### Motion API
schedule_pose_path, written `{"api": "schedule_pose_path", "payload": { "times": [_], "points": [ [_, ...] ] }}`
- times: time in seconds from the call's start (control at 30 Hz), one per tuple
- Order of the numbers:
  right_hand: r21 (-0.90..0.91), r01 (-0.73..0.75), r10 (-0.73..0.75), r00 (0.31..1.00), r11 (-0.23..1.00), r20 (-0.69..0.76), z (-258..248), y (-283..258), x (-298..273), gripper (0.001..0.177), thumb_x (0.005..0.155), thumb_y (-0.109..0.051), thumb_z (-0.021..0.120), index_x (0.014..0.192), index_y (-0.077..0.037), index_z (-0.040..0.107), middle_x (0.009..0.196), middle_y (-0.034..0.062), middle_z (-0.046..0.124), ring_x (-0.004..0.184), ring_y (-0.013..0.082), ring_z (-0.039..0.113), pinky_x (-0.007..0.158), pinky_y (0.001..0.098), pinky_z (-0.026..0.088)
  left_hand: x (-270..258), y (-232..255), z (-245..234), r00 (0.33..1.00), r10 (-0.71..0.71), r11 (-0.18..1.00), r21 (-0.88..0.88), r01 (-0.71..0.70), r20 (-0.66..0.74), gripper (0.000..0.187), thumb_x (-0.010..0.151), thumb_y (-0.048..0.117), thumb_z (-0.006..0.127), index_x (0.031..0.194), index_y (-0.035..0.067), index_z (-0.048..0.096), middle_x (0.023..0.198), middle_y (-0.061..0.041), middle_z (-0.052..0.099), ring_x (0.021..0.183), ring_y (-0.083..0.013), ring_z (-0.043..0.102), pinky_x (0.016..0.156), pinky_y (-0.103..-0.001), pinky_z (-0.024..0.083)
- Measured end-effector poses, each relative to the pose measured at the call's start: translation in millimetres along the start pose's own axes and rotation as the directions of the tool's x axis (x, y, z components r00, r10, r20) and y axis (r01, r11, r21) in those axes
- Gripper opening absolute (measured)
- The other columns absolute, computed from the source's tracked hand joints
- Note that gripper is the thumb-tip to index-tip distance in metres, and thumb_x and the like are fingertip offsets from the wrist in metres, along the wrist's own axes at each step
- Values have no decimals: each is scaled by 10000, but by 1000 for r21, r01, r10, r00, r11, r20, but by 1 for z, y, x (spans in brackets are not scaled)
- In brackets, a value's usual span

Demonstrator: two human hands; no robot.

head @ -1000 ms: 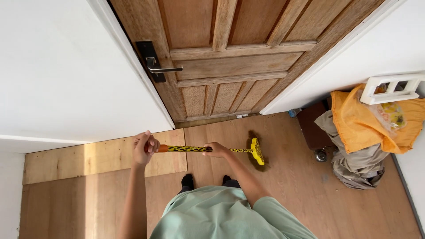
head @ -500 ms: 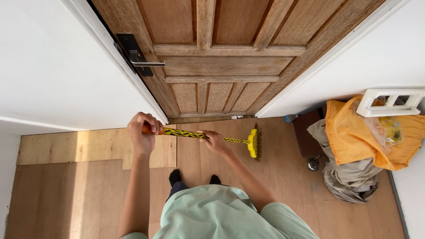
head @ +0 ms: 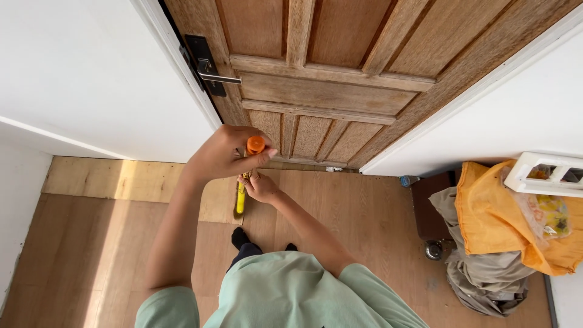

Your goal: Sweep the floor near a wooden door using a broom.

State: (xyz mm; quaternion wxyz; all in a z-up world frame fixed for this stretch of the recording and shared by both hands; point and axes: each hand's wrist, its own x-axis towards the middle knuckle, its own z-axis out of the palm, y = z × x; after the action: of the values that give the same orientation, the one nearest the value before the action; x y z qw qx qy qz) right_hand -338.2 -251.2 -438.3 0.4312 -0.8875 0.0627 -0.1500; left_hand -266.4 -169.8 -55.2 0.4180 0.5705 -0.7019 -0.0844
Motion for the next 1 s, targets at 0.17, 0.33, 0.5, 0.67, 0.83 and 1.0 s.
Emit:
{"api": "schedule_pose_path", "payload": {
  "times": [0.17,0.33,0.5,0.67,0.83,1.0],
  "points": [
    [-128,-82,84,996,988,10,-24,35,-28,697,1030,-385,506,1481,-10,130,957,177,686,819,368,696,605,474,554,-44,-67,22,965,-244,936,-282,208,-98,167,961,171,727,914,12,742,841,-70,763,746,-138,731,645,-275,577],
    [-211,-237,252,967,948,46,-51,47,-54,442,1082,-435,480,1377,-143,329,963,139,721,826,344,727,633,459,569,-66,-118,56,911,-369,806,-552,215,-183,153,1006,128,677,916,6,690,894,-91,760,874,-172,755,772,-301,622],
    [-268,-354,368,930,896,4,-64,68,-49,490,1062,-482,441,1400,-136,364,971,140,720,837,323,729,628,451,563,-43,-148,65,896,-397,763,-615,201,-200,137,1020,139,664,969,12,679,956,-109,773,930,-182,751,813,-312,616],
    [-319,-483,480,872,815,-95,-86,96,-47,530,1052,-486,462,1428,-121,385,969,169,716,869,362,715,702,492,564,-15,-193,84,896,-427,752,-599,275,-125,183,1027,185,665,1008,6,696,978,-104,772,874,-176,714,721,-304,551],
    [-302,-617,565,787,727,-248,-95,101,-36,543,1006,-444,490,1426,-116,390,1097,192,694,936,417,684,751,556,547,-14,-250,82,919,-393,687,-674,272,-30,238,1046,237,666,1074,2,688,1028,-84,733,1003,-177,722,822,-297,584],
    [-385,-660,545,750,645,-374,-91,149,-28,444,1048,-415,489,1345,-85,456,1090,185,701,1045,370,680,881,573,483,0,-268,13,978,-141,986,67,152,-152,352,918,371,774,1110,78,738,1267,-141,684,1217,-291,631,846,-412,606]
  ]
}}
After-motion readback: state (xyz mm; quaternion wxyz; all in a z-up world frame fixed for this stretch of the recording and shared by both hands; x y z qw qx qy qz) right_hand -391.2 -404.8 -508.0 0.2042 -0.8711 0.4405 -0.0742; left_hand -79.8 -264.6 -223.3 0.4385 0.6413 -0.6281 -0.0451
